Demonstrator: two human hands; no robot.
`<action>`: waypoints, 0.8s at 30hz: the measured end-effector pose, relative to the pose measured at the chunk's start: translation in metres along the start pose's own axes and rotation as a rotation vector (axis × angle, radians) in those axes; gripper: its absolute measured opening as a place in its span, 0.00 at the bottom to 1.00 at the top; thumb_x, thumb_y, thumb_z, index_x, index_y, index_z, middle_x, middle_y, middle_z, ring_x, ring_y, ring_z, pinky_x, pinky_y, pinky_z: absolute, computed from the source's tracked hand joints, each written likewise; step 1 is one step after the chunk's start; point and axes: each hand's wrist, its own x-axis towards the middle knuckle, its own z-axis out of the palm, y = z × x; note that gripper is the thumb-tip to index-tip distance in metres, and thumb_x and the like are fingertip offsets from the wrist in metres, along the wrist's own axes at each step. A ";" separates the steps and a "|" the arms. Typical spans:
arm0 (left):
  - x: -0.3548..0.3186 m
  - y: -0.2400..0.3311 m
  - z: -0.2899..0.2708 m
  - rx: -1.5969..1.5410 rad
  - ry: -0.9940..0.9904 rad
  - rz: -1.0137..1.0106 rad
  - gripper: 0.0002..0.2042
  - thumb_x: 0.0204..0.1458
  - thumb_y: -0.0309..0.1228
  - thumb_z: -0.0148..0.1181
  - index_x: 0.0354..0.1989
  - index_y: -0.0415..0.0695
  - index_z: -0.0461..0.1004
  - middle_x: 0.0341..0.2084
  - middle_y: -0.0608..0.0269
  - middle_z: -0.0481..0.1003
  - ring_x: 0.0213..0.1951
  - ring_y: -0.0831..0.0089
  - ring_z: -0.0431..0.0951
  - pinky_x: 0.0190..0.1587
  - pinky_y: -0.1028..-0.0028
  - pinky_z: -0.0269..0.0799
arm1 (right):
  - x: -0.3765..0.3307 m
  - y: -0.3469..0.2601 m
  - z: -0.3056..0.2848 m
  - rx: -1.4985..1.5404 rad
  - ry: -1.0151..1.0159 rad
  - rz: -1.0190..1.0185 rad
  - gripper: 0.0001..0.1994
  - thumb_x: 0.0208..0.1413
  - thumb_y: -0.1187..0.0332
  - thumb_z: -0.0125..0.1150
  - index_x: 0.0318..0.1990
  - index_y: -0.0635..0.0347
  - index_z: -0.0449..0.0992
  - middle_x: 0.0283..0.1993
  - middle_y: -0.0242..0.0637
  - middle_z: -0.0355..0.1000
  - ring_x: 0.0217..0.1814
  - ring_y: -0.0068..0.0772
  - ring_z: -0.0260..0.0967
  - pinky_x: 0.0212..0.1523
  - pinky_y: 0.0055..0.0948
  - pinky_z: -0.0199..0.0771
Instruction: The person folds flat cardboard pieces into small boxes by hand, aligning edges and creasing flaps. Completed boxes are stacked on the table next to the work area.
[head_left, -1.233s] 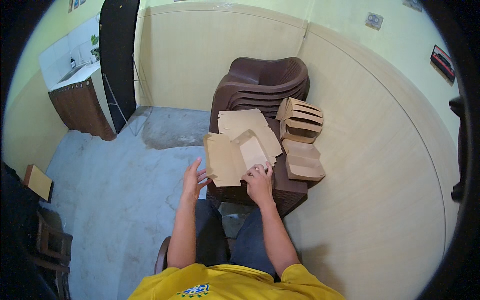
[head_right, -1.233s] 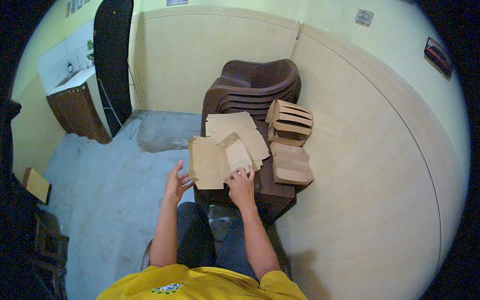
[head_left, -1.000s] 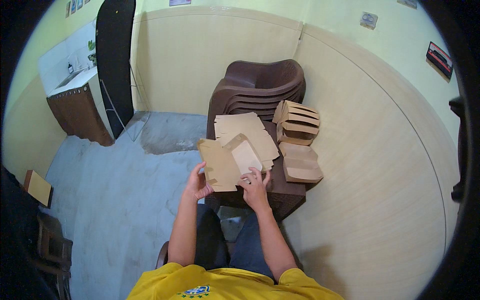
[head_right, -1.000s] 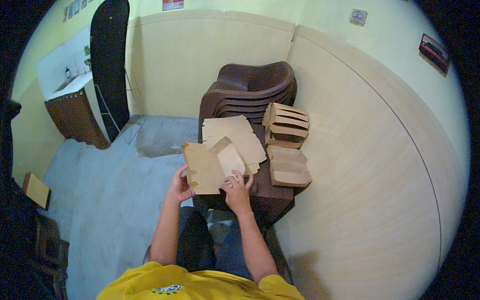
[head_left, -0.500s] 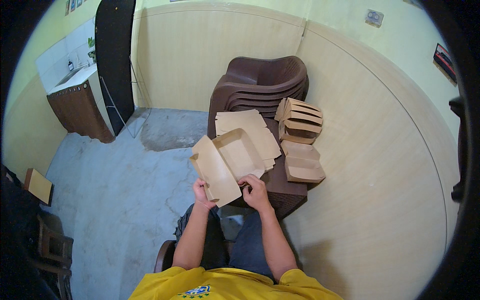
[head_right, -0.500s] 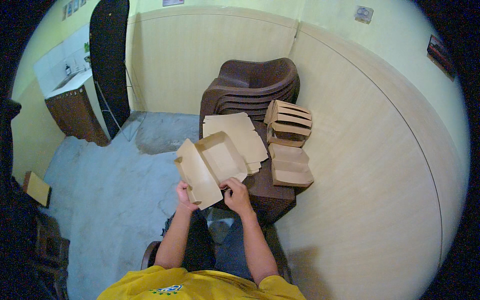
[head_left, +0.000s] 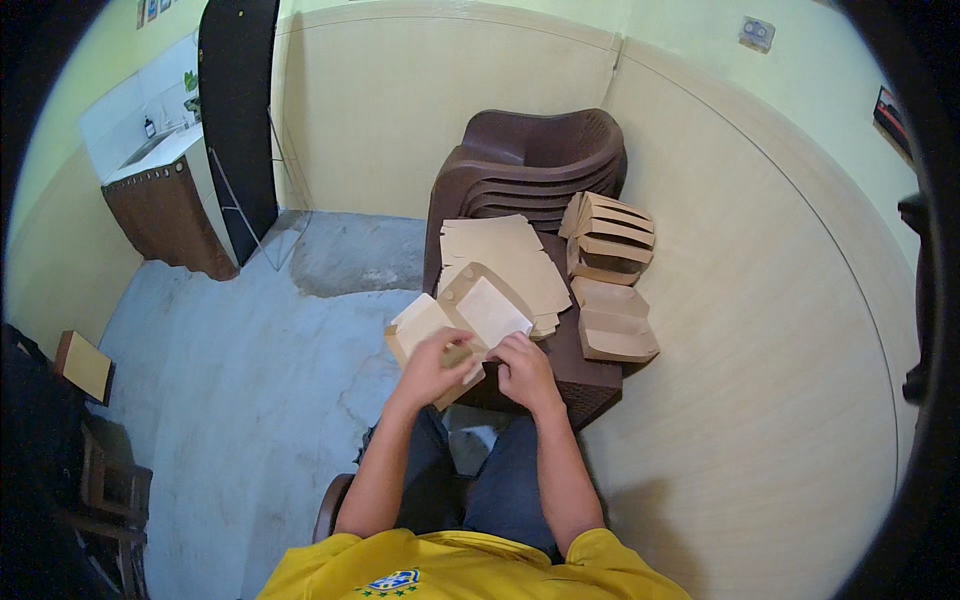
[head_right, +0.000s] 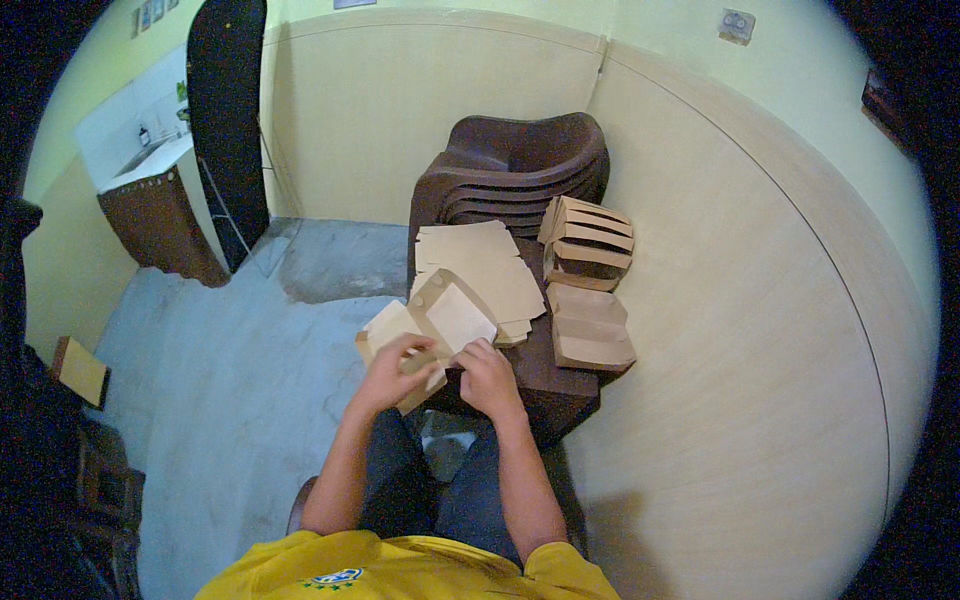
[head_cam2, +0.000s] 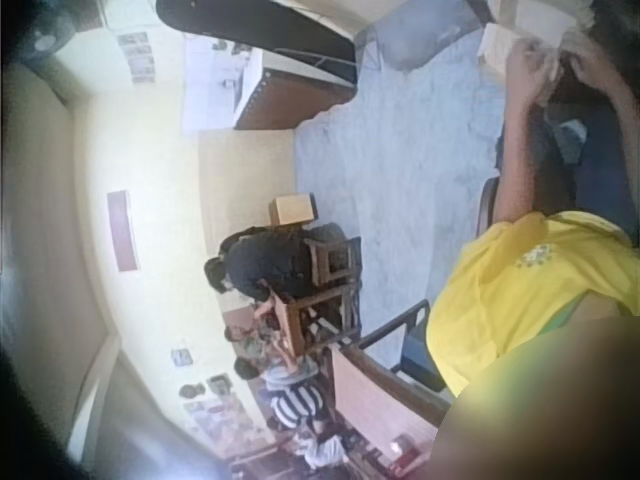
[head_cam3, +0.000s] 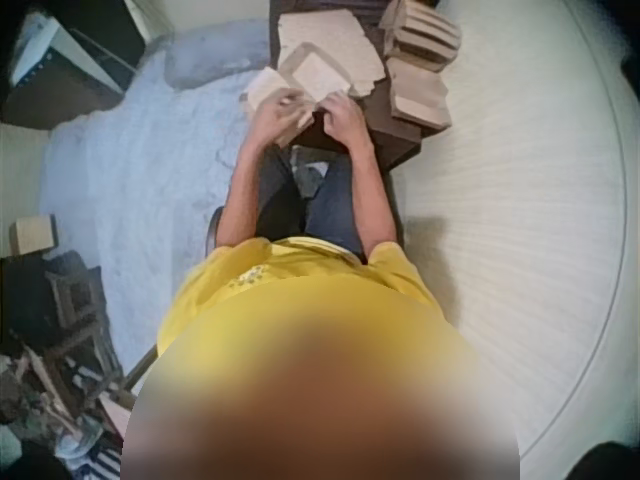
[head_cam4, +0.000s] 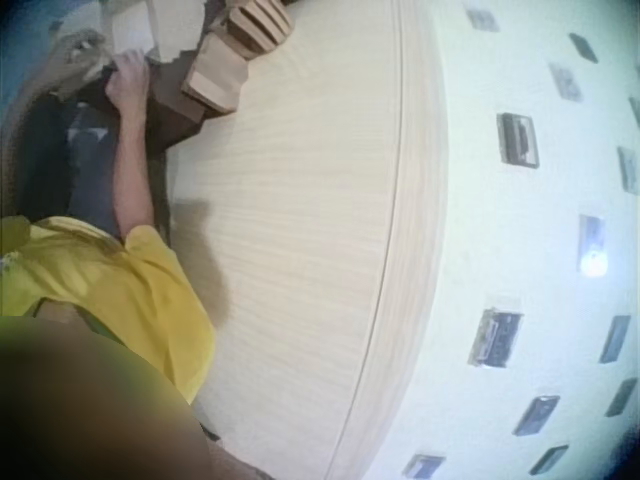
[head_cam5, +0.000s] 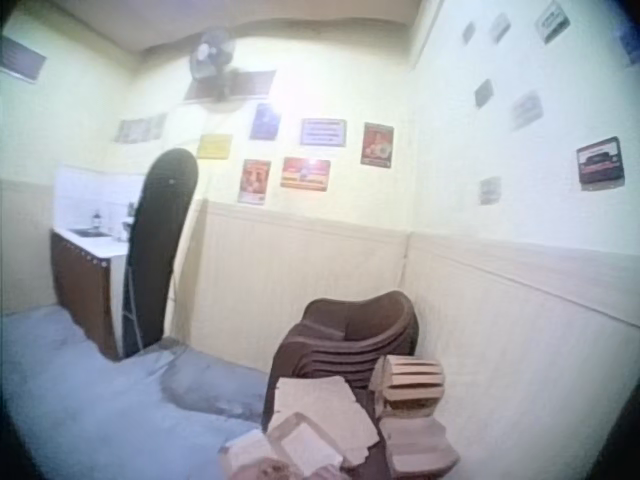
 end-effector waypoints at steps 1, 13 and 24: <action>0.005 0.003 0.005 0.057 -0.070 -0.029 0.22 0.51 0.31 0.74 0.54 0.37 0.81 0.42 0.49 0.83 0.46 0.56 0.83 0.53 0.60 0.78 | 0.002 -0.003 0.001 -0.020 -0.010 -0.002 0.14 0.41 0.84 0.60 0.38 0.63 0.80 0.38 0.43 0.77 0.51 0.51 0.75 0.51 0.46 0.79; 0.011 -0.005 0.045 -0.055 0.051 -0.159 0.12 0.54 0.26 0.72 0.46 0.37 0.86 0.27 0.55 0.84 0.29 0.69 0.84 0.36 0.70 0.80 | -0.007 -0.019 0.010 -0.137 0.509 0.063 0.17 0.46 0.79 0.70 0.47 0.61 0.80 0.58 0.45 0.71 0.57 0.49 0.75 0.52 0.44 0.86; 0.009 -0.021 0.065 -0.161 0.130 -0.213 0.09 0.63 0.23 0.67 0.48 0.34 0.87 0.35 0.54 0.87 0.32 0.72 0.85 0.38 0.72 0.81 | -0.018 0.001 0.047 0.489 0.515 0.527 0.13 0.59 0.77 0.74 0.50 0.66 0.81 0.41 0.38 0.82 0.43 0.29 0.81 0.40 0.31 0.89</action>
